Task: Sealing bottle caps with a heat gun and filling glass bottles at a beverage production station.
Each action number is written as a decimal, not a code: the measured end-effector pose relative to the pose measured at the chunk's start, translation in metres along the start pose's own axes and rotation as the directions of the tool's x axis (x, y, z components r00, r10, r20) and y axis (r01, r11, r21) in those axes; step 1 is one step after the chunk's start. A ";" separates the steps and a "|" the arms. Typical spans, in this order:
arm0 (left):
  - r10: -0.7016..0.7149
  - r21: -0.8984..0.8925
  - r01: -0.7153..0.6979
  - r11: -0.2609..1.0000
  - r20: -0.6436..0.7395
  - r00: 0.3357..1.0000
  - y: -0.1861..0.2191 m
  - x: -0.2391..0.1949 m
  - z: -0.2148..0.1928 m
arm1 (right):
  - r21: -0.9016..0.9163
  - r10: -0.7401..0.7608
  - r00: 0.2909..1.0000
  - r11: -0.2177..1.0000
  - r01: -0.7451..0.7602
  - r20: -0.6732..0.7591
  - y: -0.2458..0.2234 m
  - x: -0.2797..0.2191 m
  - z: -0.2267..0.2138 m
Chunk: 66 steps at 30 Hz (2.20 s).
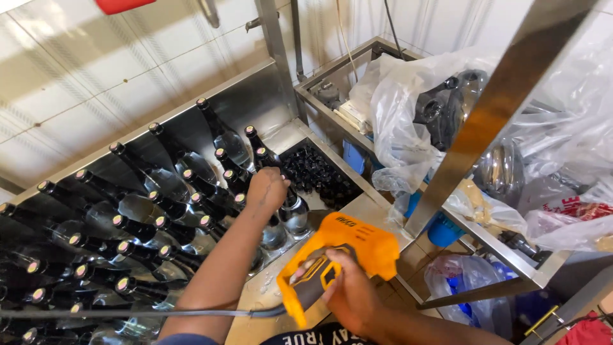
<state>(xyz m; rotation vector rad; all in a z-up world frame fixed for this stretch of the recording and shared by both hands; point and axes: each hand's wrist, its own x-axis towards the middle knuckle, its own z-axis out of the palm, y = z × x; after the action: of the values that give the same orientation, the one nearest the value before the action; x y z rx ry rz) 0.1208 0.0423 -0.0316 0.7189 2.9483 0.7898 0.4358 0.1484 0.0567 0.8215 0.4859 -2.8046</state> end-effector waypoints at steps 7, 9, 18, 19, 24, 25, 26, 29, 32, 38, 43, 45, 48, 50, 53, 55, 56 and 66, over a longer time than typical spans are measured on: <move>0.235 0.132 -0.283 0.950 0.295 0.926 0.019 -0.021 -0.079 | 0.053 0.021 0.980 0.998 -0.032 0.198 0.013 -0.003 -0.025; 0.419 0.009 -0.426 0.904 0.169 0.892 0.014 -0.028 -0.078 | -0.008 -0.083 0.901 0.995 0.095 0.426 0.014 -0.009 -0.028; 0.037 0.004 -0.037 0.999 -0.230 0.973 -0.036 -0.041 -0.086 | 0.120 -0.006 0.933 0.992 -0.040 0.359 0.024 -0.005 -0.013; 0.036 0.002 -0.037 0.999 -0.234 0.971 -0.036 -0.051 -0.084 | 0.115 -0.005 0.933 0.993 -0.039 0.361 0.024 -0.004 -0.015; -0.338 -0.184 0.317 0.930 -0.098 0.936 -0.006 -0.088 -0.093 | 0.092 -0.142 0.899 0.989 0.114 0.415 0.026 -0.001 -0.015; -0.342 -0.187 0.321 0.929 -0.092 0.935 -0.012 -0.091 -0.085 | 0.090 -0.140 0.902 0.990 0.112 0.409 0.028 -0.002 -0.018; -0.334 -0.171 0.315 0.934 -0.097 0.938 -0.017 -0.090 -0.080 | 0.071 -0.139 0.919 0.990 0.121 0.369 0.028 0.000 -0.018; -0.337 -0.124 0.323 0.938 -0.122 0.933 -0.030 -0.084 -0.065 | 0.029 -0.139 0.960 0.990 0.136 0.243 0.028 0.006 -0.018; -0.335 -0.085 0.326 0.942 -0.150 0.930 -0.046 -0.080 -0.050 | 0.021 -0.134 0.984 0.991 0.132 0.119 0.030 0.007 -0.018; -0.224 -0.131 0.211 0.969 -0.092 0.970 -0.058 -0.070 -0.052 | 0.019 -0.190 0.935 0.981 0.193 0.301 0.023 0.000 -0.018; -0.031 -0.039 0.040 0.998 0.212 0.977 -0.030 -0.063 -0.108 | -0.030 -0.093 0.971 0.994 0.102 0.219 0.021 -0.003 -0.010; 0.168 -0.170 -0.115 0.979 0.338 0.926 -0.072 -0.041 -0.098 | -0.003 0.023 0.983 1.000 -0.023 0.185 0.019 -0.004 -0.004; -0.197 -0.065 0.241 0.968 0.398 0.896 0.043 -0.099 -0.165 | -0.031 0.125 0.980 0.992 -0.121 0.153 0.019 0.001 -0.009; -0.133 -0.208 0.203 0.957 0.307 0.942 -0.010 -0.081 -0.124 | -0.075 0.096 0.971 0.994 -0.082 0.220 0.018 0.005 -0.010; -0.062 -0.481 0.141 0.865 0.176 0.982 -0.067 -0.071 -0.082 | -0.131 0.085 0.940 0.990 -0.044 0.330 0.018 0.004 -0.010; -0.047 -0.604 0.116 0.788 0.129 0.991 -0.069 -0.075 -0.087 | -0.150 0.100 0.917 0.988 -0.044 0.387 0.016 0.005 -0.008; -0.161 -0.567 0.194 0.801 0.109 0.981 -0.056 -0.082 -0.099 | -0.135 0.122 0.912 0.988 -0.074 0.392 0.016 0.006 -0.008; -0.418 -0.028 0.418 0.908 -0.090 0.904 -0.003 -0.089 -0.102 | -0.145 0.077 0.956 0.989 -0.037 0.281 0.016 0.014 -0.011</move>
<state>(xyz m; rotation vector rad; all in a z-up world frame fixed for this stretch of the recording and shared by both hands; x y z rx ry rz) 0.1871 -0.0467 0.0462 0.0327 3.0074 0.8083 0.4337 0.1367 0.0363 0.3849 0.5882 -2.7348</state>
